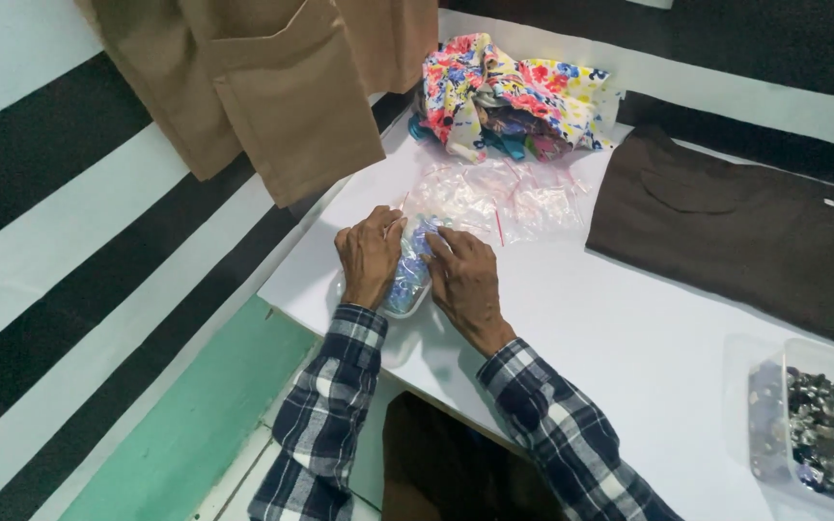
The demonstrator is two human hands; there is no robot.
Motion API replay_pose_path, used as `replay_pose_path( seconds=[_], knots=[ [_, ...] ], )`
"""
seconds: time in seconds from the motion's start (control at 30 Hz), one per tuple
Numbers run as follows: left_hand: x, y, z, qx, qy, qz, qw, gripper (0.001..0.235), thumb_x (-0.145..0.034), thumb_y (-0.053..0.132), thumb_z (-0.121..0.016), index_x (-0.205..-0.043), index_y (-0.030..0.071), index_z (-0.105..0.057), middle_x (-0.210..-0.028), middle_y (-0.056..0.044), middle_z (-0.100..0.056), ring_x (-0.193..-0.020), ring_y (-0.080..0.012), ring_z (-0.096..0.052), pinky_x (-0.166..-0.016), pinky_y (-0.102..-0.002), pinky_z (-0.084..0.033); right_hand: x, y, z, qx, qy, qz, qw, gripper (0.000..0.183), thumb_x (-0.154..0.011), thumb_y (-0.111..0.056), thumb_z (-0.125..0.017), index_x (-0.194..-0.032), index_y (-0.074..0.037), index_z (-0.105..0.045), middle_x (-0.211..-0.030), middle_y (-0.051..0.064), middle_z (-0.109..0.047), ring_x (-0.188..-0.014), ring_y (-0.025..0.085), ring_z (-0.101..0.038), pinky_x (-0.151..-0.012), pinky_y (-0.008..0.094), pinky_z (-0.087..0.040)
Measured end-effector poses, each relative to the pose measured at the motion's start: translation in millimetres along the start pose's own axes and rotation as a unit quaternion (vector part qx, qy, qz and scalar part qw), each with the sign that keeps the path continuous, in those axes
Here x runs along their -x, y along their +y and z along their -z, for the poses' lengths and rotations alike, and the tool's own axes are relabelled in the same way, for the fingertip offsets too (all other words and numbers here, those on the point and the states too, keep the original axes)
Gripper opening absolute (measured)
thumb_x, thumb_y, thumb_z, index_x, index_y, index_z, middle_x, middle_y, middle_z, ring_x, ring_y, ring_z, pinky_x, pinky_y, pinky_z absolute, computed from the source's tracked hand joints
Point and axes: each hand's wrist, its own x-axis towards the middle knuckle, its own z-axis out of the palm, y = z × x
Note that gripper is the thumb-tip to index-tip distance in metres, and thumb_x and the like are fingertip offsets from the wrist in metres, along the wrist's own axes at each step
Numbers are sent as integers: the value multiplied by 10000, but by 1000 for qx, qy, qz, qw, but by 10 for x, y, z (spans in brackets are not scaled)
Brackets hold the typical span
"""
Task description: Sorting and arranging small blue beads and metallic buttons on a flat surface.
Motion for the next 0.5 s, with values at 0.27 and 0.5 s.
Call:
replay_pose_path(
  seconds=[0.27, 0.5],
  knots=[
    [-1, 35, 43, -24, -60, 32, 997, 263, -996, 384, -583, -1148, 227, -729, -1241, -6, -714, -1104, -258, -690, -1038, -489, -382, 15, 11, -47, 1, -32, -34, 999, 312, -1025, -357, -568, -1281, -213, -672, -1252, 85, -661, -1188, 263, -624, -954, 400, -476],
    [-41, 130, 149, -20, -72, 48, 996, 325, -1029, 409, -526, -1220, 224, -713, -1350, -57, -657, -1169, -313, -652, -1092, -538, -314, -10, -63, 86, -30, -28, -48, 998, 399, -1030, -294, -550, -1401, -150, -571, -1290, 187, -626, -1206, 339, -624, -951, 421, -501]
  ],
)
